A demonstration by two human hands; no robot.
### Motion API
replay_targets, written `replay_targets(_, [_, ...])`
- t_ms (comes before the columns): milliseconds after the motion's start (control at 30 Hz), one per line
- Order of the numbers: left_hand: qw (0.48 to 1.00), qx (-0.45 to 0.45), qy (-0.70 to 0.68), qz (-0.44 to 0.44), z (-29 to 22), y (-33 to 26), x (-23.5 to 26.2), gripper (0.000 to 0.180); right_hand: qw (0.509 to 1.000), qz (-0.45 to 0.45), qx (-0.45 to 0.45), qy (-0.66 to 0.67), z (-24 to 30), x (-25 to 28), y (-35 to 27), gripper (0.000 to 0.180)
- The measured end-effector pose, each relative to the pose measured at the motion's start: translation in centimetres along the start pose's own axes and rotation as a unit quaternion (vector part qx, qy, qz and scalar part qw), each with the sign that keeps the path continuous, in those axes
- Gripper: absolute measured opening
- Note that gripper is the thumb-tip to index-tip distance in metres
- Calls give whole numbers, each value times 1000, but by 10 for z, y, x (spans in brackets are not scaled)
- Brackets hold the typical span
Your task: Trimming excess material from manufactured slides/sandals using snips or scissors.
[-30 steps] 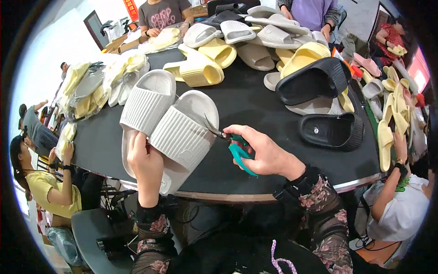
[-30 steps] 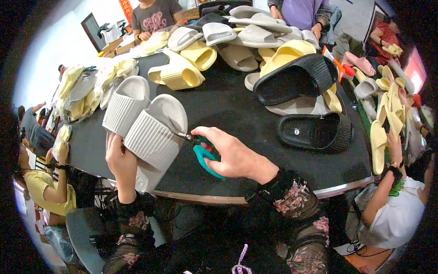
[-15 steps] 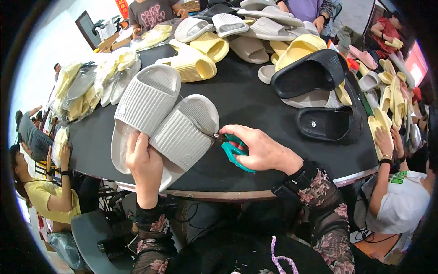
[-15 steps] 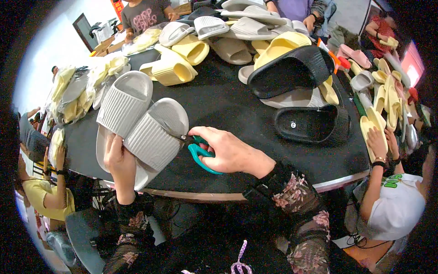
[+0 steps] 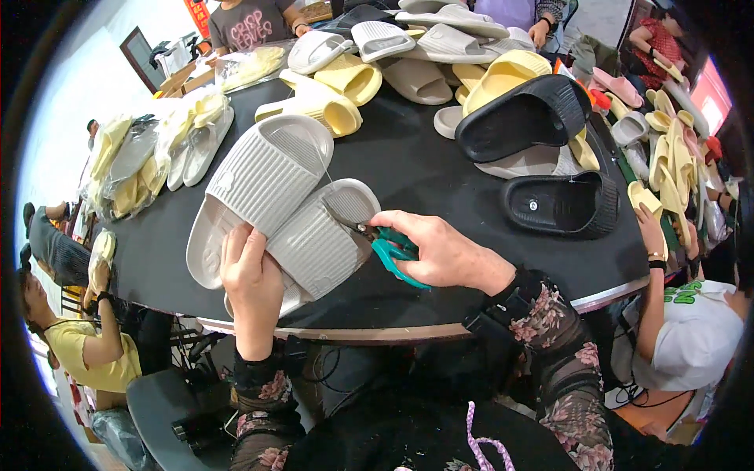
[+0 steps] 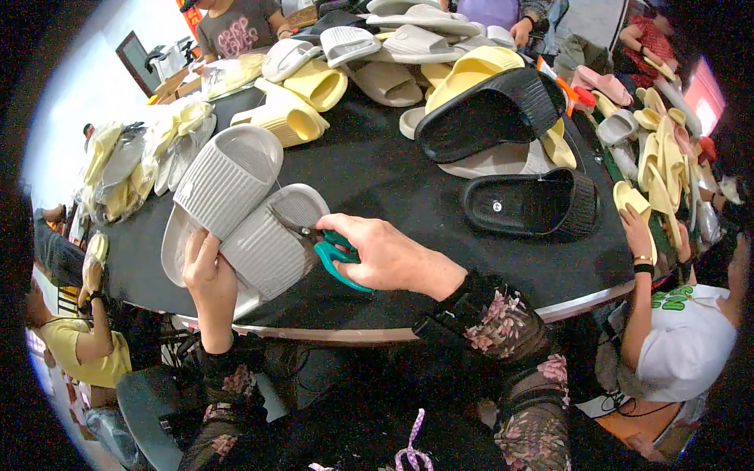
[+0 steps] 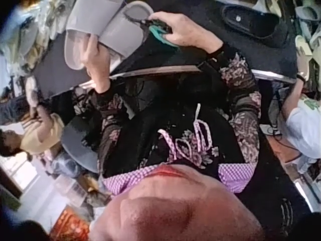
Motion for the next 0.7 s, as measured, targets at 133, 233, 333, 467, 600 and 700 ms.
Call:
replay_targets(133, [1000, 0, 8, 9, 0, 0, 2, 25, 1000, -16, -11, 9, 2, 3, 2, 40])
replay_targets(233, [1000, -9, 10, 20, -2, 0, 1, 24, 998, -44, -33, 13, 3, 6, 3, 41])
replay_targets(333, [999, -25, 8, 33, -4, -2, 2, 23, 996, -66, -51, 21, 1, 5, 3, 42])
replay_targets(467, [998, -40, 3, 46, -11, -2, -2, 23, 996, -63, -67, 4, 0, 9, 1, 43])
replay_targets(600, [996, -63, -5, 59, -15, -3, -2, 24, 994, -66, -80, 14, 4, 10, 3, 42])
replay_targets(700, [995, -74, 0, 67, -18, -1, 0, 28, 994, -90, -55, 11, 3, 11, 3, 40])
Point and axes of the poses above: each hand's wrist, its own y-axis towards the middle knuckle, its own x-axis out of the back of the hand, z = x × y, the point moved 2 cm from there along y, towards the middle knuckle, and after that the axes turned 11 degrees about x, right-handed, at the moved point
